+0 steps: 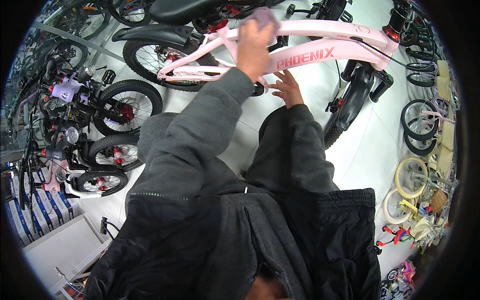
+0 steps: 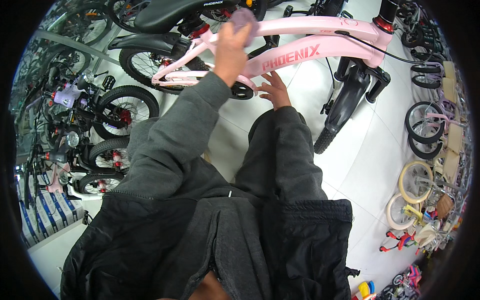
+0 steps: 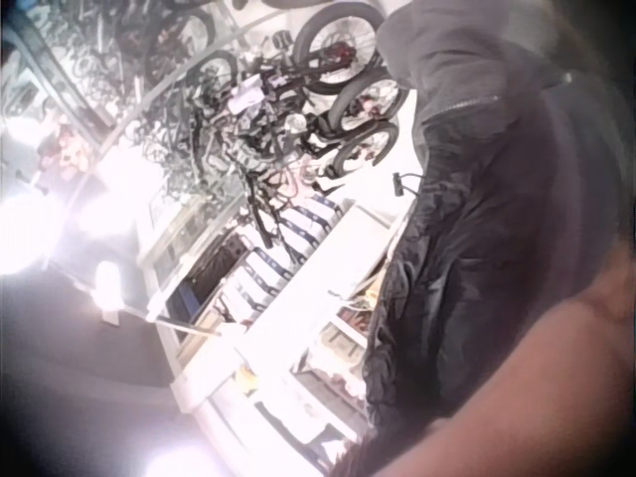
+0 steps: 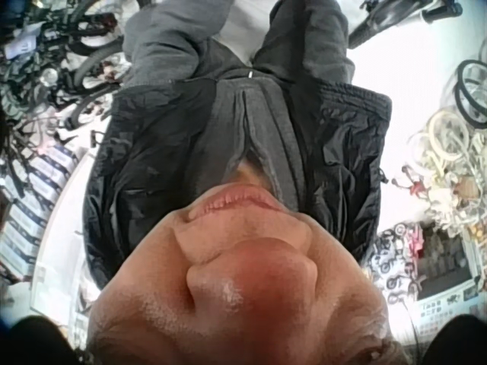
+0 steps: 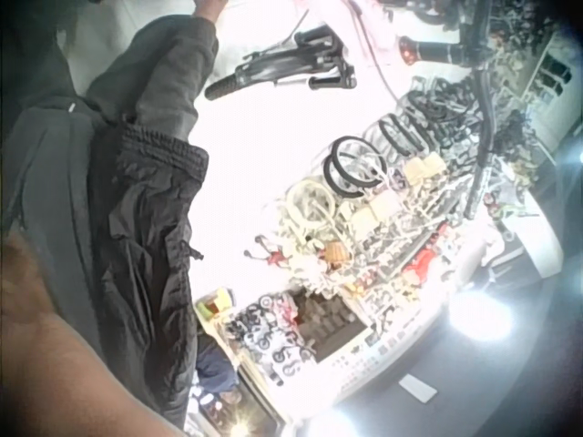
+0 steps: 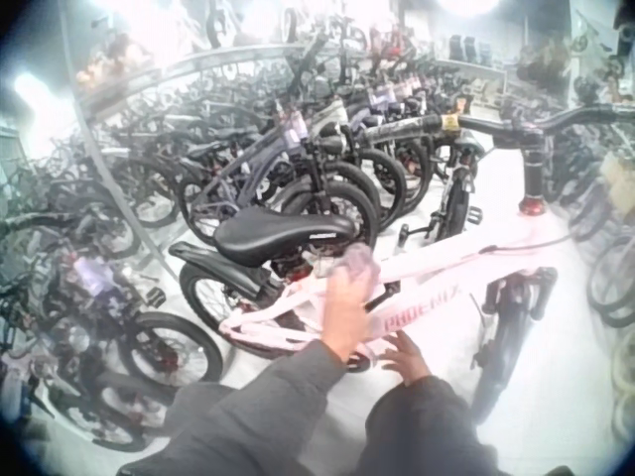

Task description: The person wipes the frame of a pink bicycle with a cloth, moving along the top tube, down tube, and chainstay areas. The bicycle remains stationary on the floor while the person cleans its surfaces.

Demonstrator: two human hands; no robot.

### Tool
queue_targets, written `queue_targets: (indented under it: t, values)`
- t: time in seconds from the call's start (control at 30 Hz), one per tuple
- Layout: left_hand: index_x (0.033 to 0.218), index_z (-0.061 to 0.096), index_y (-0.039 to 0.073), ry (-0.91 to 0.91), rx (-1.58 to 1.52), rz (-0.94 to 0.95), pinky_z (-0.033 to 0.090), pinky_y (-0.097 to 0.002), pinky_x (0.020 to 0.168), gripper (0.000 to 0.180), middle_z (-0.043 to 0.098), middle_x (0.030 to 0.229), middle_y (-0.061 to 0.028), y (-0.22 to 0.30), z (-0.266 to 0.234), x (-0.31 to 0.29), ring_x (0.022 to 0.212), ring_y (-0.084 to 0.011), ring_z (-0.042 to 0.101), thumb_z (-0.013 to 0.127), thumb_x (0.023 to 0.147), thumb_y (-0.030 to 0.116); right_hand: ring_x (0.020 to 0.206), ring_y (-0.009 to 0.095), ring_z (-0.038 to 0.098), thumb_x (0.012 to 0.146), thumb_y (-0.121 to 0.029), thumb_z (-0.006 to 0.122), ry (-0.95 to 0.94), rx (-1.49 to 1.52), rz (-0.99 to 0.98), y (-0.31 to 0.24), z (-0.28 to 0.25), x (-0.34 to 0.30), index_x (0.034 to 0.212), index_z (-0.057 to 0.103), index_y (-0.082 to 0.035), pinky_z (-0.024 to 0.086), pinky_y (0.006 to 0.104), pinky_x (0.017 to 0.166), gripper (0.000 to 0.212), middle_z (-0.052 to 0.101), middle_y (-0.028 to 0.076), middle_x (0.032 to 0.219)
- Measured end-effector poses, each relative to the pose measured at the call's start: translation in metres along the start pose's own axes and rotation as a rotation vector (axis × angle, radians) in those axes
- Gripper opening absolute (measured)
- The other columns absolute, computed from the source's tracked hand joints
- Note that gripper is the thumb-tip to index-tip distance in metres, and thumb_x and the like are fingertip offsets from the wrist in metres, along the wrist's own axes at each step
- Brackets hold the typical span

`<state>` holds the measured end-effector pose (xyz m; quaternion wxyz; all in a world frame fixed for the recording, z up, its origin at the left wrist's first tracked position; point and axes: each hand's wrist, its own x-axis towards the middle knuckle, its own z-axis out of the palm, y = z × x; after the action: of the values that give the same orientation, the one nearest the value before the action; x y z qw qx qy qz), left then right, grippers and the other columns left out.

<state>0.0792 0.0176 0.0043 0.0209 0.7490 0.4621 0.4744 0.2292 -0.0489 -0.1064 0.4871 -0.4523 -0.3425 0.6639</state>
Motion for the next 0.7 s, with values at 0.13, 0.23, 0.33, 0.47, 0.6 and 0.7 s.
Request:
queue_targets:
  t: [0.13,0.23,0.33,0.47,0.6,0.7]
  values:
    - [0.109,0.058,0.001,0.017,-0.228,0.139,0.043,-0.0403,0.082,0.048,0.049,0.099,-0.0215,0.057,0.022,0.001,0.095,-0.0378,0.048,0.053,0.063,-0.008,0.085,0.016,0.059,0.078,-0.003,0.055,0.083,-0.045,0.053,0.011,0.0,0.01,0.135,0.034,-0.016,0.047,0.0287,0.068,0.062,0.049,0.005,0.123]
    - [0.108,0.06,0.006,-0.023,-0.297,0.291,0.045,-0.0398,0.083,0.044,0.049,0.108,-0.0176,0.089,0.036,0.001,0.098,-0.0353,0.049,0.051,0.067,-0.008,0.085,0.016,0.059,0.078,-0.003,0.055,0.111,0.008,0.1,0.017,-0.008,0.019,0.134,0.035,-0.016,0.047,0.0287,0.067,0.062,0.05,0.005,0.121]
    - [0.105,0.061,0.01,0.022,-0.271,0.413,0.045,-0.0384,0.081,0.039,0.048,0.104,-0.0139,0.086,0.054,0.005,0.095,-0.0326,0.049,0.054,0.068,-0.001,0.085,0.016,0.06,0.078,-0.003,0.055,0.08,0.066,0.137,0.019,-0.016,0.02,0.134,0.036,-0.015,0.047,0.0288,0.067,0.061,0.051,0.005,0.119]
    - [0.103,0.062,0.01,-0.148,-0.215,0.386,0.045,-0.0388,0.081,0.039,0.048,0.109,-0.0141,0.049,0.065,-0.02,0.097,-0.034,0.049,0.056,0.066,0.0,0.084,0.016,0.06,0.077,-0.004,0.056,0.046,0.089,0.148,0.013,-0.017,0.013,0.133,0.037,-0.015,0.047,0.0289,0.067,0.06,0.053,0.005,0.117]
    - [0.103,0.062,0.01,-0.264,-0.098,0.26,0.045,-0.039,0.081,0.037,0.047,0.11,-0.0151,0.008,0.052,-0.066,0.097,-0.0349,0.048,0.058,0.067,0.003,0.083,0.016,0.06,0.077,-0.004,0.056,0.037,0.032,0.114,0.006,-0.01,0.0,0.132,0.038,-0.015,0.048,0.0289,0.067,0.059,0.054,0.005,0.115]
    - [0.1,0.064,0.011,-0.414,0.06,0.179,0.045,-0.0388,0.082,0.037,0.048,0.108,-0.0153,-0.015,0.036,-0.095,0.098,-0.0343,0.049,0.061,0.065,0.002,0.089,0.019,0.061,0.082,-0.003,0.05,-0.005,-0.037,0.012,0.004,-0.004,-0.006,0.135,0.033,-0.011,0.049,0.0296,0.067,0.057,0.057,0.006,0.11]
